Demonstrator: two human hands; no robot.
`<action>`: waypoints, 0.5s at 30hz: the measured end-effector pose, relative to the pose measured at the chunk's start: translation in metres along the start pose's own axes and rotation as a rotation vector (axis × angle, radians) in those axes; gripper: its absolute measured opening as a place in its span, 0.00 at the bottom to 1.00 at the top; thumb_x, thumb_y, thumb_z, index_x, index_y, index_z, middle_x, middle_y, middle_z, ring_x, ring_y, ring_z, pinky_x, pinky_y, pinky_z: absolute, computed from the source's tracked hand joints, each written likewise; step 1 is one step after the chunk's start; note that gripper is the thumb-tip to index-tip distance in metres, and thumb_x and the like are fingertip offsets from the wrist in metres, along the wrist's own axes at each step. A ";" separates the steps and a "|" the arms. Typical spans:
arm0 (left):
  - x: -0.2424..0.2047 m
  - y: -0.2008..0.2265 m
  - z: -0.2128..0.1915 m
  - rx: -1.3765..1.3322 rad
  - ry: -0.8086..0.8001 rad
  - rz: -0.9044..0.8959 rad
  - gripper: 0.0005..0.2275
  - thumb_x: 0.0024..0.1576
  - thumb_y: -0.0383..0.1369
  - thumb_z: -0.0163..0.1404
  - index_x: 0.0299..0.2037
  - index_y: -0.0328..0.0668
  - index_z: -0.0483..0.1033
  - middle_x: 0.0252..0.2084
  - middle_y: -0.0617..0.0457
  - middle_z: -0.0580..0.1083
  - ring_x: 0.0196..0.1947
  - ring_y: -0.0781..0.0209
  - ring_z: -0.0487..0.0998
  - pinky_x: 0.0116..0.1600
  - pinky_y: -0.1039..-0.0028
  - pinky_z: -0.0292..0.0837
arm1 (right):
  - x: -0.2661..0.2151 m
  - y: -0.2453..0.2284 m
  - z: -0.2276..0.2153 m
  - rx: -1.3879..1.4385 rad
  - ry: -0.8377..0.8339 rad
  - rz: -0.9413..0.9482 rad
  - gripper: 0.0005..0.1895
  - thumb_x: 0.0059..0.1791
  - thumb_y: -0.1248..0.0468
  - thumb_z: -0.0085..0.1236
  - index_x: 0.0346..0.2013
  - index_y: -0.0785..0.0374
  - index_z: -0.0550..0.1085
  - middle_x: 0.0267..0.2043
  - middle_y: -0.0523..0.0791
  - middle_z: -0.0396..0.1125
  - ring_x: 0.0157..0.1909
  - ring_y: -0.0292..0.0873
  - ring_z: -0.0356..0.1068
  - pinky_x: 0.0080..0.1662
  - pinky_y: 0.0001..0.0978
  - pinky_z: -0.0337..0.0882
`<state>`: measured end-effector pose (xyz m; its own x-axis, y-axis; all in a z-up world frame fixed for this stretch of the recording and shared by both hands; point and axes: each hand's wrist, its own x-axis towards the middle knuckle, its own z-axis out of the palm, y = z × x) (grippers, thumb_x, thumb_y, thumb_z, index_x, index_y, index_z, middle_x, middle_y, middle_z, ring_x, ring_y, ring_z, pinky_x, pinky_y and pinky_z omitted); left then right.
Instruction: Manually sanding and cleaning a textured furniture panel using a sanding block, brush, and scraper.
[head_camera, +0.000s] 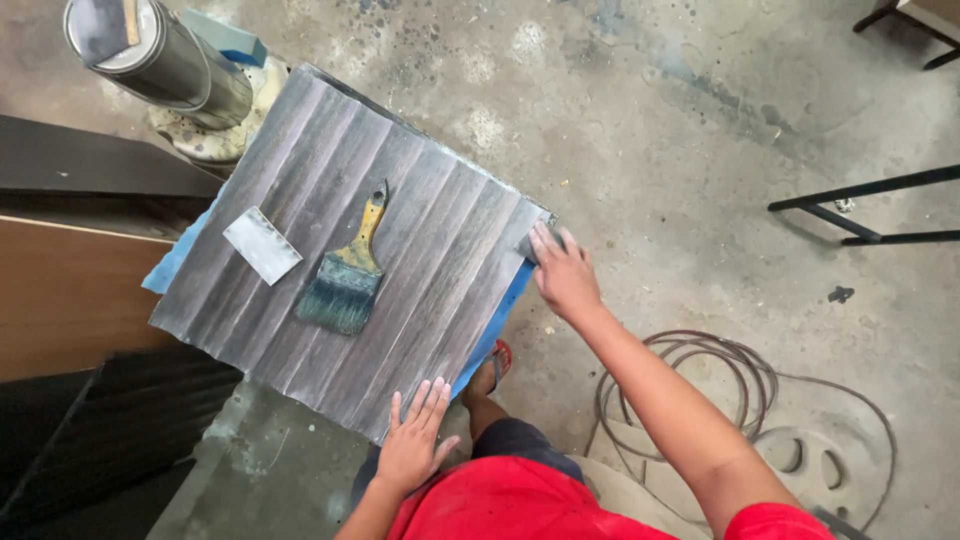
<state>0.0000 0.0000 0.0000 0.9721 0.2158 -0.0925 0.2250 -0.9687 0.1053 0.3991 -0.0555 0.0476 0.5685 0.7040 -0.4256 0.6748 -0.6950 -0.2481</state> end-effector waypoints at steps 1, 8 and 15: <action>-0.001 0.001 0.000 0.015 0.006 -0.001 0.40 0.59 0.60 0.42 0.78 0.51 0.47 0.80 0.59 0.49 0.79 0.59 0.47 0.76 0.47 0.37 | 0.000 0.004 0.008 -0.014 0.017 -0.033 0.34 0.53 0.62 0.43 0.76 0.52 0.53 0.80 0.39 0.44 0.78 0.54 0.43 0.68 0.61 0.54; -0.003 0.001 0.004 0.079 0.013 0.002 0.41 0.58 0.62 0.41 0.78 0.52 0.46 0.80 0.61 0.48 0.79 0.60 0.46 0.76 0.48 0.36 | 0.019 0.010 -0.022 0.102 0.026 0.020 0.35 0.54 0.67 0.40 0.77 0.45 0.50 0.81 0.37 0.38 0.79 0.53 0.36 0.72 0.66 0.45; -0.003 0.000 0.002 0.088 0.026 -0.011 0.42 0.56 0.59 0.43 0.78 0.51 0.45 0.80 0.60 0.48 0.80 0.59 0.45 0.76 0.47 0.36 | -0.037 0.001 0.061 -0.047 0.180 -0.385 0.31 0.56 0.58 0.46 0.75 0.43 0.55 0.80 0.42 0.44 0.79 0.60 0.40 0.63 0.66 0.57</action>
<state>-0.0027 -0.0010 -0.0021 0.9712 0.2286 -0.0674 0.2302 -0.9730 0.0167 0.3502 -0.0909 0.0096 0.3407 0.9281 -0.1501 0.8722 -0.3716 -0.3181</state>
